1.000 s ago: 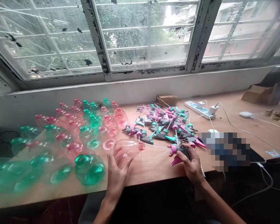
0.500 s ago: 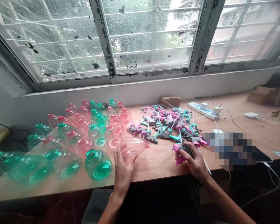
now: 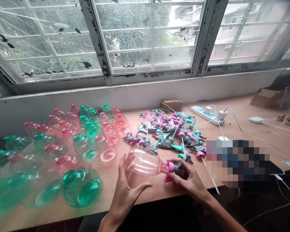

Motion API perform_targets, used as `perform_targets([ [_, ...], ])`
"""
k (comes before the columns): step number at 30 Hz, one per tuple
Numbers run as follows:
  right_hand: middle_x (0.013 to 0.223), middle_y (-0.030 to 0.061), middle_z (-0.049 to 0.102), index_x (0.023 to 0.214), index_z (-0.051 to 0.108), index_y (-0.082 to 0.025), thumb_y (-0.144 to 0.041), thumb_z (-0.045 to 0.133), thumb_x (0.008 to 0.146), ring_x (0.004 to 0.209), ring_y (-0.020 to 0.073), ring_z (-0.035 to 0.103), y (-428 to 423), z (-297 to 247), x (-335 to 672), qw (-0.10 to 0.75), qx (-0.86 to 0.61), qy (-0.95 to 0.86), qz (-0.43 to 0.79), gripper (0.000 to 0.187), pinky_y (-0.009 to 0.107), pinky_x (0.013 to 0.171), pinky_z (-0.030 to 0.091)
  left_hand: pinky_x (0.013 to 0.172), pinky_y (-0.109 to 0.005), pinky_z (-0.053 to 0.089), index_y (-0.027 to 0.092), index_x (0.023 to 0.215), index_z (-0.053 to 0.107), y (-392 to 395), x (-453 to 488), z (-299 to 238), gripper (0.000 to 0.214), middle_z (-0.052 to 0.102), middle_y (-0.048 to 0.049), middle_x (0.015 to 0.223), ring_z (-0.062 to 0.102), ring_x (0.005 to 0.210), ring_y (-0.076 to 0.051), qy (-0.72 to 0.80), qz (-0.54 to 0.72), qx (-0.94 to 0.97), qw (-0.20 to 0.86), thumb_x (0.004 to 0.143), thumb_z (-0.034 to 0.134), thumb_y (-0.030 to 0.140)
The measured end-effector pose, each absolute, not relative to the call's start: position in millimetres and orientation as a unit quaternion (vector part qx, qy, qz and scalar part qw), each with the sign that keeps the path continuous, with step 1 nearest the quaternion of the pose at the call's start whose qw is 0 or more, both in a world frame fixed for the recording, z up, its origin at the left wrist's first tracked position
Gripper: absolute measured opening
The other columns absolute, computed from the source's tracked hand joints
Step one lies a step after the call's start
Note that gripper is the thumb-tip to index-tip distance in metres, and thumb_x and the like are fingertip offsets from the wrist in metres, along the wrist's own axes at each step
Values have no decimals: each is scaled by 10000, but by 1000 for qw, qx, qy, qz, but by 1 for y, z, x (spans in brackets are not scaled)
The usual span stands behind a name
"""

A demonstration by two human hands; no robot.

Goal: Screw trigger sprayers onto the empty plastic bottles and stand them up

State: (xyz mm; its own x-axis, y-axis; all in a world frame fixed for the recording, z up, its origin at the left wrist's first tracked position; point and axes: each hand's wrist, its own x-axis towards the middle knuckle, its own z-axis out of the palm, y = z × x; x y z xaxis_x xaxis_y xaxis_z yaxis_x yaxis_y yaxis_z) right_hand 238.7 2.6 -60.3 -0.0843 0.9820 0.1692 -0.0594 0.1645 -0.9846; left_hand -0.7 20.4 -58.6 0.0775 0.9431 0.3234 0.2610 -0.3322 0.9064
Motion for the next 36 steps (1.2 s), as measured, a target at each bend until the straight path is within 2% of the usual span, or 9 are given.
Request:
perform_targets([
  [4,889,20,674,1072,664,-224,-342,804,778,725,189,671,2,-66,243,525,-445,-568,450,346,291,660,592,1143,-489,378,291,1525,226,22,-9,-59,943,389,-145,1557,377,1426,-344,444,540,578,420,780,743,549],
  [10,863,17,651,1054,656,-226,-359,787,788,697,186,652,2,-61,243,515,-433,-559,484,326,292,619,611,1139,-488,393,213,1410,490,23,-10,-50,697,540,-132,1457,429,1389,-359,472,489,571,462,813,729,482],
  [14,821,-2,655,967,633,-226,-381,827,741,642,178,662,5,-57,242,568,-422,-491,508,336,299,581,621,1127,-488,410,278,1472,370,21,-9,-53,857,477,-118,1508,455,1376,-346,463,480,583,464,746,814,379],
  [18,719,-20,674,977,613,-208,-376,838,740,572,169,663,7,-59,242,552,-423,-483,531,367,300,563,610,1120,-479,419,398,1521,197,18,-7,-55,958,377,-71,1575,477,1368,-306,432,469,633,438,781,793,276],
  [23,780,8,723,993,622,-212,-356,827,754,682,202,707,6,-59,243,540,-433,-520,501,347,311,630,608,1173,-529,300,360,1555,130,16,-8,-53,1060,242,-101,1628,320,1452,-349,420,438,690,395,754,821,294],
  [26,814,6,715,976,642,-223,-356,841,732,707,211,710,6,-59,244,524,-442,-549,478,342,306,615,602,1207,-521,199,305,1557,184,17,-12,-52,1027,277,-112,1614,234,1481,-357,425,418,702,391,753,820,345],
  [29,805,16,733,986,635,-208,-362,839,740,708,213,722,5,-60,245,509,-427,-557,499,355,306,629,594,1193,-492,258,325,1548,215,18,-13,-53,898,286,-91,1613,274,1472,-340,432,416,691,403,825,746,378],
  [34,715,23,755,986,608,-182,-359,823,768,660,201,728,5,-59,245,524,-412,-522,533,353,294,622,590,1171,-505,283,370,1558,-4,16,-10,-54,955,485,-81,1490,452,1385,-287,441,394,688,421,887,675,352],
  [36,706,10,745,1014,616,-180,-350,827,765,636,190,719,4,-58,245,525,-408,-522,534,367,291,615,595,1182,-500,260,358,1557,-47,15,-9,-53,1000,445,-83,1519,427,1401,-284,441,395,687,422,878,687,356],
])
